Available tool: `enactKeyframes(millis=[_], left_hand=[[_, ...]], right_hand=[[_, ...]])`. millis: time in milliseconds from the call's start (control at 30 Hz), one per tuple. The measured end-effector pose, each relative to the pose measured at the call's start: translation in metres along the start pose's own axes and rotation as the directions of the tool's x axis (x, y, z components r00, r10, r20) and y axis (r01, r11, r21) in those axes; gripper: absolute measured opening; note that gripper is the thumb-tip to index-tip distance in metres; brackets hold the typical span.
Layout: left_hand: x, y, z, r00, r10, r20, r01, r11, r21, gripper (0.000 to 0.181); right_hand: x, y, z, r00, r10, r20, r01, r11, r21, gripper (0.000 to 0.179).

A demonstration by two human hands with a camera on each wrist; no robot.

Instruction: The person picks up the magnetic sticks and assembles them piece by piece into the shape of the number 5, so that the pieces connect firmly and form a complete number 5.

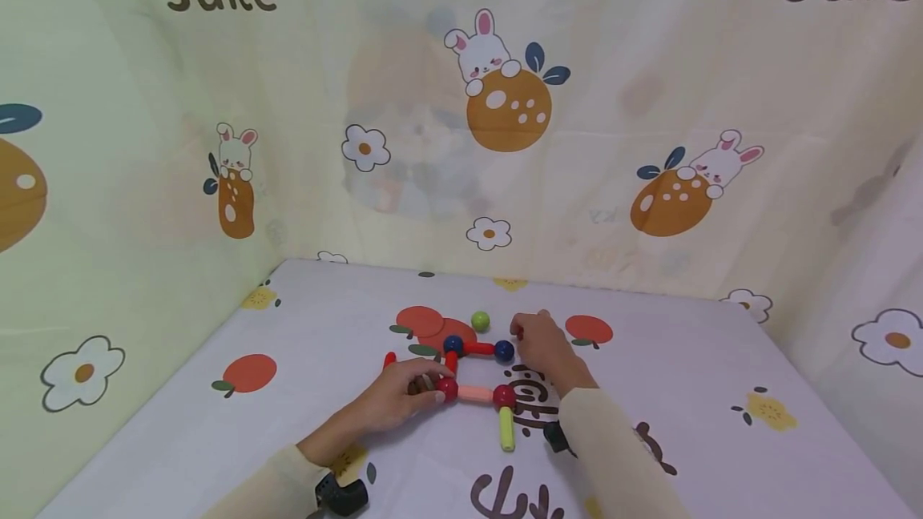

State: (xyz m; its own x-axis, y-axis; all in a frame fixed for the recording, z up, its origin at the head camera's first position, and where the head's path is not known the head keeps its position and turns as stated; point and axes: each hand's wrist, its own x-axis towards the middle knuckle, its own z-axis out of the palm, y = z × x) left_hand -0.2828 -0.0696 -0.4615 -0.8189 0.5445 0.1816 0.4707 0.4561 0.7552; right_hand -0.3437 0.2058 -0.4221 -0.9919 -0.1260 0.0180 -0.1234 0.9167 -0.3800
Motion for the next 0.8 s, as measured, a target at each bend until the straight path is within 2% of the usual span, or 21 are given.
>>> enactKeyframes(millis=[300,533,800], left_hand=[[0.0,0.0,0.001,1.0,0.026,-0.015,-0.026,1.0,0.009,0.03],[0.001,-0.001,0.002,0.999,0.029,-0.015,-0.029,1.0,0.0,0.03],[0.001,0.002,0.002,0.999,0.022,-0.031,-0.021,0.999,0.026,0.03]], right_hand=[[-0.012,0.001,-0.011,0.998,-0.015,0.059,0.018,0.998,-0.053,0.017],[-0.022,0.001,-0.016,0.999,-0.032,0.029,0.032,0.999,0.008,0.019],[-0.033,-0.001,-0.018,1.0,-0.019,0.002,0.018,0.998,0.057,0.035]])
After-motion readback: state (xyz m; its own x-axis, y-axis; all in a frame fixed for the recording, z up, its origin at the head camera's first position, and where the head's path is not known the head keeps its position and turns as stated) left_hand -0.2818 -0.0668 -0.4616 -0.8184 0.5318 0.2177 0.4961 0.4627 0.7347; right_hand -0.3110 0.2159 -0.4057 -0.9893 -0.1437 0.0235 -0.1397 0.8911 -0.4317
